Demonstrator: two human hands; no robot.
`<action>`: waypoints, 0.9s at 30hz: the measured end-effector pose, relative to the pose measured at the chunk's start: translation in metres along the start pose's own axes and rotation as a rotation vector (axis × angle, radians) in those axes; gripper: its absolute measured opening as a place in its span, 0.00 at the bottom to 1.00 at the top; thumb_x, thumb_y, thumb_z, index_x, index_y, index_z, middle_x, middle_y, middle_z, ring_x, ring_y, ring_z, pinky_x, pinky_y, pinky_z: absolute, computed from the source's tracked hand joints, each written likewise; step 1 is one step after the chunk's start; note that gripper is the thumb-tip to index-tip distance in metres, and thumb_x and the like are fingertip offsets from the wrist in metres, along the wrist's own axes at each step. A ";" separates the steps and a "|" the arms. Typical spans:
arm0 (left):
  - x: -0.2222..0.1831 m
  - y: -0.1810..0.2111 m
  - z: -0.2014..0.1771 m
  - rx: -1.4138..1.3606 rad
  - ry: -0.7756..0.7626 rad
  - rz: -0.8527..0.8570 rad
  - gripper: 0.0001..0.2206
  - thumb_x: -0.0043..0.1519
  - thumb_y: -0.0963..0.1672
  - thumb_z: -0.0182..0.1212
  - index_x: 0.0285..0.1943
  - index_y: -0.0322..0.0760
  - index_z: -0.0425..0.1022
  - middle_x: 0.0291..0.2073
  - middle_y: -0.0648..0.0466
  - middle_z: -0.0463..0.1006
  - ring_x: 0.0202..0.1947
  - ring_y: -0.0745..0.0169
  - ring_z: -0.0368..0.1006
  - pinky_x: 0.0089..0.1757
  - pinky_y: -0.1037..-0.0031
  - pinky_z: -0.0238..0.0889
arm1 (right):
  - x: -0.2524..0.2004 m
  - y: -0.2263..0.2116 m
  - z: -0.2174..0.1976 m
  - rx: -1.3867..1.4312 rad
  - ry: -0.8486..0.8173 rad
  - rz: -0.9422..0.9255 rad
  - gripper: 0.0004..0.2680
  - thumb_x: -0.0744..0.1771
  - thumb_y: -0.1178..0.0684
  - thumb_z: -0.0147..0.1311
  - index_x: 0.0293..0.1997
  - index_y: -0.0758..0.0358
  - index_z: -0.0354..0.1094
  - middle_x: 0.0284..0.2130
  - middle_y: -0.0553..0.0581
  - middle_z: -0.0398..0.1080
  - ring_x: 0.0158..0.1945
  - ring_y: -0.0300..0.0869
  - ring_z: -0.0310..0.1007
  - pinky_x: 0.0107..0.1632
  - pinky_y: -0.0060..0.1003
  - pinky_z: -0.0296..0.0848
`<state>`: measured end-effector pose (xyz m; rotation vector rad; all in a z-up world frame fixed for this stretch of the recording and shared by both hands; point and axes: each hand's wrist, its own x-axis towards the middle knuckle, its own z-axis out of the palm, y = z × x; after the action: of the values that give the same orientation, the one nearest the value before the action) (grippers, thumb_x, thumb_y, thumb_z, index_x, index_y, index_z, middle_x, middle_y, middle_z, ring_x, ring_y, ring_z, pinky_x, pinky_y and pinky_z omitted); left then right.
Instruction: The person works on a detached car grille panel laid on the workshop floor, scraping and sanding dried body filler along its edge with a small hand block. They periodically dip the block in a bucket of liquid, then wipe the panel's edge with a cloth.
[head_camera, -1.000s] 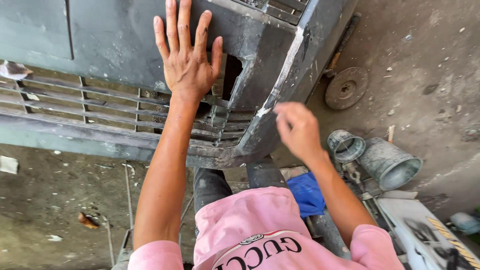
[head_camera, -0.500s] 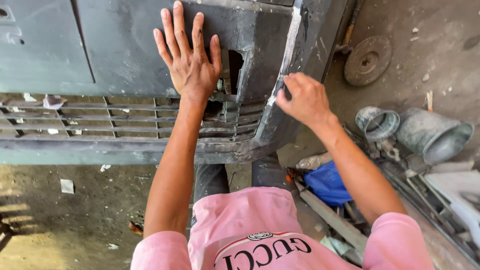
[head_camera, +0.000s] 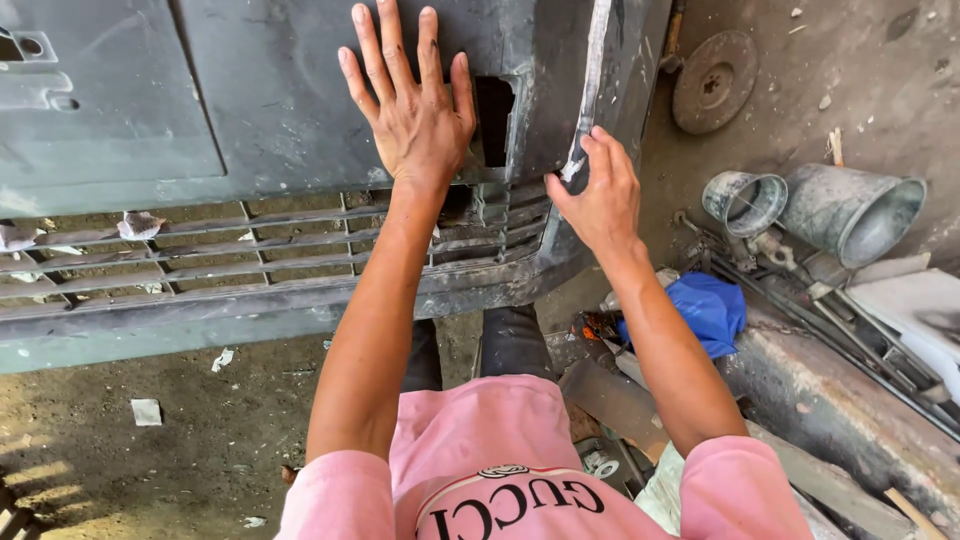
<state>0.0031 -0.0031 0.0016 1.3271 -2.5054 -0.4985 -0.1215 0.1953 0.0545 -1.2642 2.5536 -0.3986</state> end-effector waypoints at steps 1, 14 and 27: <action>-0.001 0.001 0.000 -0.005 -0.003 0.005 0.21 0.78 0.51 0.52 0.77 0.42 0.63 0.78 0.42 0.48 0.79 0.38 0.39 0.73 0.45 0.31 | -0.005 0.004 0.004 -0.004 0.002 0.006 0.20 0.61 0.52 0.69 0.54 0.74 0.69 0.56 0.72 0.69 0.56 0.62 0.72 0.58 0.49 0.73; -0.002 -0.002 0.004 -0.013 0.009 0.009 0.21 0.78 0.51 0.51 0.78 0.43 0.62 0.78 0.42 0.48 0.79 0.38 0.37 0.73 0.44 0.30 | -0.019 0.003 0.008 -0.026 0.032 -0.011 0.11 0.65 0.57 0.66 0.49 0.70 0.74 0.51 0.67 0.72 0.52 0.58 0.76 0.54 0.47 0.76; 0.000 0.000 -0.003 -0.024 -0.060 -0.028 0.23 0.76 0.52 0.50 0.76 0.41 0.62 0.73 0.40 0.58 0.76 0.36 0.44 0.71 0.43 0.31 | -0.019 -0.009 0.009 -0.149 0.049 -0.050 0.06 0.64 0.57 0.67 0.39 0.64 0.75 0.37 0.57 0.70 0.41 0.52 0.75 0.39 0.49 0.74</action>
<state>0.0037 -0.0036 0.0044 1.3591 -2.5245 -0.5806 -0.1012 0.2040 0.0516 -1.3880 2.6398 -0.2569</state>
